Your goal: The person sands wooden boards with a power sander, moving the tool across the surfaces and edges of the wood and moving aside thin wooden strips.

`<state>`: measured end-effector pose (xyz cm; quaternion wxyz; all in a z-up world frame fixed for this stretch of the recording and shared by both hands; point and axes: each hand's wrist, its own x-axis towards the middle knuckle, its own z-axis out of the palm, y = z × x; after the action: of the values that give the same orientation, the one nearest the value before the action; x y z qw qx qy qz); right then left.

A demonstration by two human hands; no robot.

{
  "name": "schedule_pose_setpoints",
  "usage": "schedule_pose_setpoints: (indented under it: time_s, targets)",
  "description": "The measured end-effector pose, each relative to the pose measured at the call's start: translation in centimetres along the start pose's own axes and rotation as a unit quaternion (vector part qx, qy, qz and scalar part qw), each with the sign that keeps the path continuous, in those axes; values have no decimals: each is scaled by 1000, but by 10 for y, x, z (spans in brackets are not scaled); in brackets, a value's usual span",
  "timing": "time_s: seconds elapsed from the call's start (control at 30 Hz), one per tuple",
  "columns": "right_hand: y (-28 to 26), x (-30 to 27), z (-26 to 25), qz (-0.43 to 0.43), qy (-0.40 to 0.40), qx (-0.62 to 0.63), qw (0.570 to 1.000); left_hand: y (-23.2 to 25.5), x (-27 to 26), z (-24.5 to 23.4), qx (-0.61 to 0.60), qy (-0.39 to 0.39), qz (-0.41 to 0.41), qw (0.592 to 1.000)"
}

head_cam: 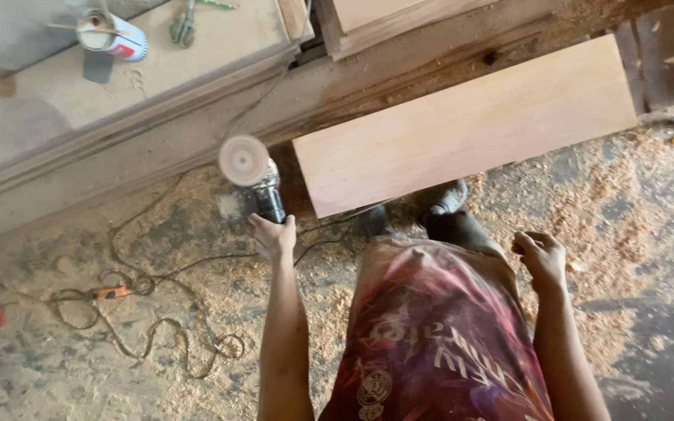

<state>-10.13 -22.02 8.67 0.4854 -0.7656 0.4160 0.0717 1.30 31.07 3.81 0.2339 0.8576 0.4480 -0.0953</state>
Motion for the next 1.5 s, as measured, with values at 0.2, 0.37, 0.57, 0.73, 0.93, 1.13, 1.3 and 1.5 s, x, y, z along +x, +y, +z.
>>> schedule_pose_setpoints:
  time_s: [0.2,0.37,0.57,0.73,0.93,1.13,1.3,1.5]
  targets:
    - [-24,40,-30,-73,64,-36,995,-22,8,11,52,0,30,998]
    - [-95,105,-63,-45,130,-195,971,-25,-1,22,52,190,50,979]
    - [-191,212,-69,-56,97,-330,937,33,-67,54,-96,123,137,978]
    - [-198,279,-74,-127,40,-412,902,85,-68,70,-67,1,-37,997]
    - [-214,288,-66,-81,0,-387,919,119,-58,66,-79,-21,-173,981]
    - [-236,293,-83,-63,-9,-354,933,136,-59,45,-79,4,-195,978]
    - [-227,279,-125,-27,53,-50,997,135,-65,60,-244,74,-112,960]
    - [-194,255,-239,-74,136,274,949,139,-54,83,-697,-11,-46,716]
